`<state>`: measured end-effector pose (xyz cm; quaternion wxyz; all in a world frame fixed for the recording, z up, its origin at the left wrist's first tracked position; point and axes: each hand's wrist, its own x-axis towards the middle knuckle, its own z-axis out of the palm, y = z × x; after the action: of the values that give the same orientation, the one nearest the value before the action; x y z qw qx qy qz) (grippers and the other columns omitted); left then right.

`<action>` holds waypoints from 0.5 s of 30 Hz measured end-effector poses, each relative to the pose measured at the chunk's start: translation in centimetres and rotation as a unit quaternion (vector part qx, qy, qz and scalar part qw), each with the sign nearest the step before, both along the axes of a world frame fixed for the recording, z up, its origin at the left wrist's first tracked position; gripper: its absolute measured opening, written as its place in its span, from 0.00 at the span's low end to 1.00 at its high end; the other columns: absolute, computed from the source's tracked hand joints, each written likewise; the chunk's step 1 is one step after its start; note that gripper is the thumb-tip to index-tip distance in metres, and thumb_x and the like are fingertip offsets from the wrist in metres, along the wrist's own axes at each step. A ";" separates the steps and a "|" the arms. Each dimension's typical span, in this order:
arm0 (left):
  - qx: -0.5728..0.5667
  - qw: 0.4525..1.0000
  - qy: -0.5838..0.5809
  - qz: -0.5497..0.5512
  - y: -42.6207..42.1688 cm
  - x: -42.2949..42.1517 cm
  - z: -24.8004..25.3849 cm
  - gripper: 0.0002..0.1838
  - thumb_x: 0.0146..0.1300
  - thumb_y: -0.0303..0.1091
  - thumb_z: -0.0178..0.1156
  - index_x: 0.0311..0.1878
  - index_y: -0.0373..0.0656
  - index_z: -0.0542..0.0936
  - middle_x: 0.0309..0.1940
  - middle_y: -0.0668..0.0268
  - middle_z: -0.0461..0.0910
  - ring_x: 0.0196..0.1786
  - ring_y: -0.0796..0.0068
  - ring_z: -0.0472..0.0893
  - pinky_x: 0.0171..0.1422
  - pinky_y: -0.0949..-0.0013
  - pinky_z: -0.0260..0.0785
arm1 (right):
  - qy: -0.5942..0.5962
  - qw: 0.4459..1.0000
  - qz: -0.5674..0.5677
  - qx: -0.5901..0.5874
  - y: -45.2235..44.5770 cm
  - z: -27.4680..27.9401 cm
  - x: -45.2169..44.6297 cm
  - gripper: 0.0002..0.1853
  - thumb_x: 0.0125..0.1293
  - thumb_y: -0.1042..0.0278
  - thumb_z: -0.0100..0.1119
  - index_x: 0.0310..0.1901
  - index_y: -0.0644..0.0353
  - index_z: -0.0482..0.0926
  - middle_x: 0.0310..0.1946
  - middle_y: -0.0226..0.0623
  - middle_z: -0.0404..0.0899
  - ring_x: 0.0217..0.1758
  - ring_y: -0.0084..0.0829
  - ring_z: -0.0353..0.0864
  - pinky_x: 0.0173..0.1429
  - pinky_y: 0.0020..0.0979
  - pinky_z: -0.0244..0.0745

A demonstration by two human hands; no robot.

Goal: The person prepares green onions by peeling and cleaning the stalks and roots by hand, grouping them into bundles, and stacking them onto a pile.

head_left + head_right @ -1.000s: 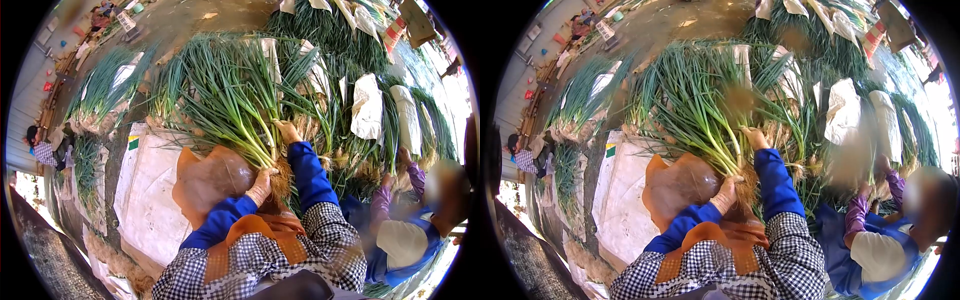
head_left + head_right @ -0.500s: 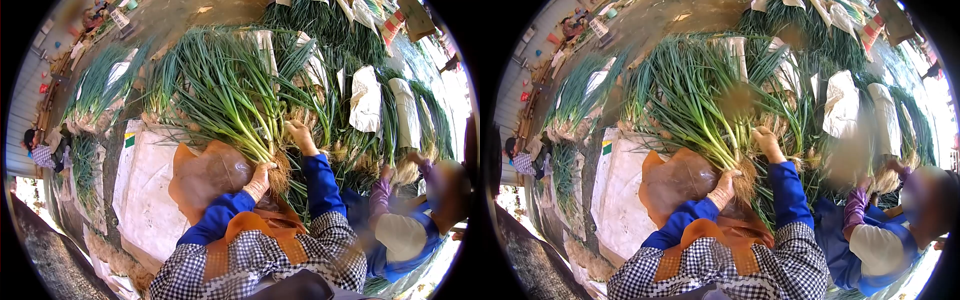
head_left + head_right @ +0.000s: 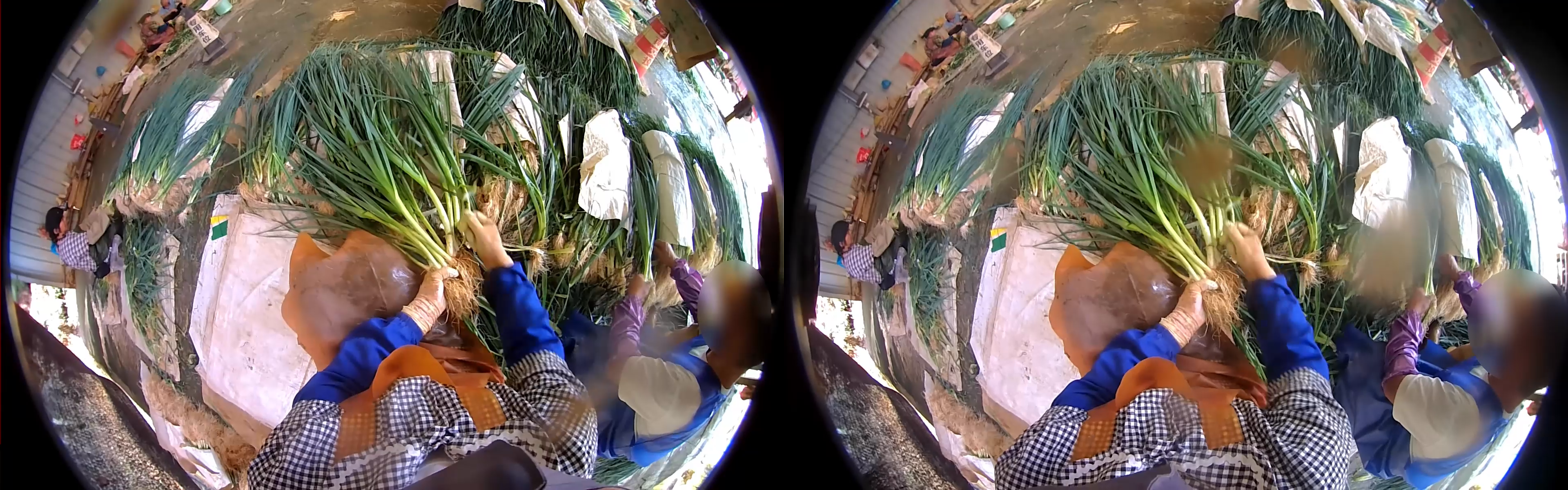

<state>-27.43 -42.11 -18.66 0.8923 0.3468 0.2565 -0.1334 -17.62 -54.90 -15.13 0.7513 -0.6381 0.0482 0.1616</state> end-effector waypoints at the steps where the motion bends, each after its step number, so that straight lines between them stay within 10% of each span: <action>1: -0.040 0.998 0.034 -0.025 0.2 0.2 -0.6 0.15 0.49 0.23 0.53 0.43 0.40 0.75 0.35 0.67 0.76 0.39 0.71 0.76 0.44 0.69 0.73 | -0.061 0.997 0.045 -0.017 -0.5 2.3 -2.1 0.13 0.64 0.60 0.52 0.26 0.58 0.75 0.16 0.26 0.69 0.18 0.20 0.65 0.25 0.25 0.62; 5: -0.086 0.995 0.042 -0.027 -0.1 0.3 -0.9 0.09 0.47 0.26 0.56 0.35 0.42 0.76 0.27 0.69 0.74 0.33 0.74 0.75 0.39 0.71 0.70 | -0.174 0.951 0.218 0.134 -4.3 9.9 -5.1 0.17 0.65 0.55 0.51 0.28 0.60 0.77 0.15 0.30 0.72 0.18 0.21 0.70 0.25 0.21 0.66; 7: -0.106 0.992 0.061 -0.020 -0.2 0.2 -0.2 0.10 0.47 0.25 0.56 0.35 0.42 0.76 0.29 0.69 0.74 0.34 0.73 0.74 0.40 0.71 0.70 | -0.091 0.980 0.123 -0.125 -2.6 12.3 -1.3 0.16 0.64 0.58 0.53 0.42 0.65 0.77 0.34 0.35 0.77 0.27 0.21 0.74 0.31 0.22 0.69; 9: -0.101 0.993 0.054 -0.034 -0.1 0.4 0.6 0.10 0.47 0.24 0.56 0.36 0.42 0.76 0.30 0.70 0.74 0.35 0.73 0.74 0.42 0.71 0.69 | -0.319 0.879 0.093 -0.342 -1.4 5.7 4.0 0.23 0.60 0.62 0.57 0.54 0.64 0.69 0.49 0.41 0.74 0.50 0.33 0.74 0.53 0.30 0.69; 12: -0.062 0.997 0.053 -0.007 -0.3 0.5 -1.5 0.12 0.47 0.22 0.56 0.38 0.41 0.76 0.32 0.71 0.74 0.38 0.74 0.72 0.46 0.72 0.66 | -0.210 0.898 0.172 -0.346 1.1 1.2 8.1 0.25 0.60 0.59 0.57 0.57 0.60 0.67 0.54 0.45 0.71 0.55 0.38 0.72 0.58 0.32 0.65; 14: -0.005 1.000 -0.007 0.014 -0.2 0.2 -2.2 0.15 0.47 0.22 0.52 0.41 0.42 0.76 0.36 0.68 0.75 0.40 0.71 0.75 0.48 0.69 0.70 | -0.359 0.483 0.436 -0.669 0.9 -3.0 10.7 0.21 0.62 0.58 0.53 0.56 0.53 0.69 0.51 0.43 0.73 0.50 0.39 0.75 0.54 0.31 0.68; 15: -0.003 0.999 -0.012 0.036 -0.3 0.2 -2.6 0.14 0.47 0.22 0.52 0.40 0.42 0.76 0.34 0.69 0.75 0.38 0.72 0.74 0.46 0.69 0.70 | -0.391 0.506 0.363 -0.678 0.0 -7.4 10.6 0.15 0.63 0.57 0.48 0.50 0.48 0.73 0.43 0.42 0.77 0.44 0.39 0.77 0.49 0.31 0.70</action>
<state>-27.19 -42.38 -21.31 0.9007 0.3360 0.2576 -0.0979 -7.06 -54.87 -22.53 -0.0919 -0.9129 -0.3911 0.0725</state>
